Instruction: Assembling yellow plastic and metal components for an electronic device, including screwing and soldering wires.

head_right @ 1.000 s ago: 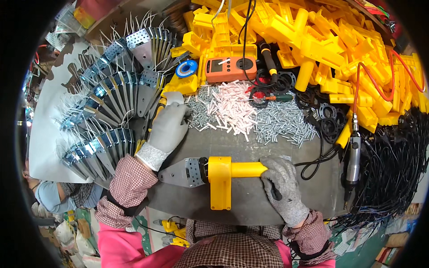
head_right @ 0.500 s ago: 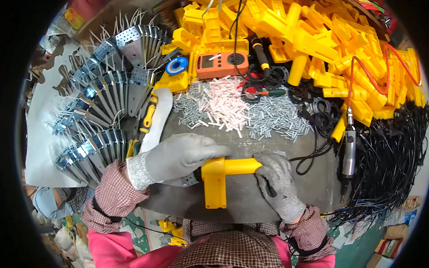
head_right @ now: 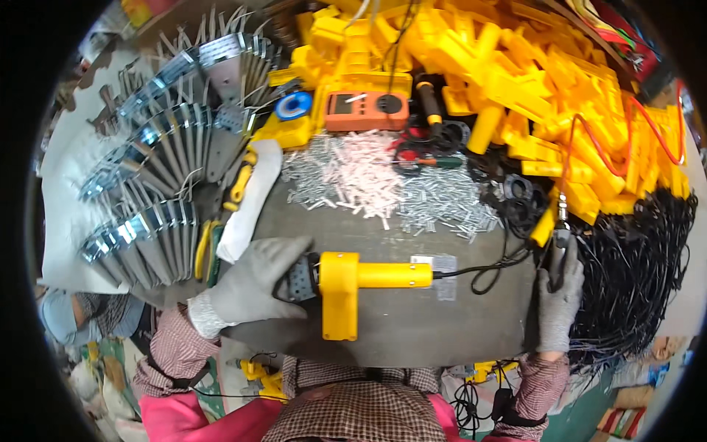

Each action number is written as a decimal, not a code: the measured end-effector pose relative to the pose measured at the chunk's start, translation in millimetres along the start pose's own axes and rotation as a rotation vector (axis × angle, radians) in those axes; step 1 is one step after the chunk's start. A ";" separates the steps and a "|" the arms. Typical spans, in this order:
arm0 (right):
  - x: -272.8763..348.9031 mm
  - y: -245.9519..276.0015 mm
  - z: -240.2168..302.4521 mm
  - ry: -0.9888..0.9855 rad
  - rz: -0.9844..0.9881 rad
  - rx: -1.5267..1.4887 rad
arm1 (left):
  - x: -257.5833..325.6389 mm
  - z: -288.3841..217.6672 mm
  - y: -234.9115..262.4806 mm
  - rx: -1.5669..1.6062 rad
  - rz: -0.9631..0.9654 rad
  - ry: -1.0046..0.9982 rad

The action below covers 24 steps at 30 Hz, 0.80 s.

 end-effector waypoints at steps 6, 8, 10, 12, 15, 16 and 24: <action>26.8 37.1 137.9 0.562 0.198 -0.295 | 9.5 1.1 -11.3 -0.078 -0.047 0.022; 20.0 7.8 166.0 0.840 0.356 -0.334 | 4.2 -0.1 -5.7 -0.011 0.025 -0.070; 18.3 -16.9 164.9 0.883 0.383 -0.296 | -1.1 -1.6 -8.9 -0.005 0.027 -0.099; 16.1 -17.0 163.1 0.928 0.424 -0.245 | -1.0 -3.2 -15.8 0.017 0.025 -0.127; 11.1 9.7 161.4 0.802 0.299 -0.353 | 5.8 3.9 -18.4 0.009 -0.026 -0.075; 11.1 19.1 149.4 0.648 0.270 -0.405 | 9.2 2.7 -17.7 0.011 -0.034 -0.077; 12.8 5.1 -1.2 0.091 -0.007 0.111 | -66.8 -69.6 -46.4 -0.010 -0.081 -0.285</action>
Point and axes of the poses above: each hand's wrist, its own x-axis away from the middle knuckle, its own y-axis out of the back of the hand, z = x × y, the point moved 1 cm from there along -x, towards the middle knuckle, and after that the axes turned 14 degrees about x, right-handed, at the moved point
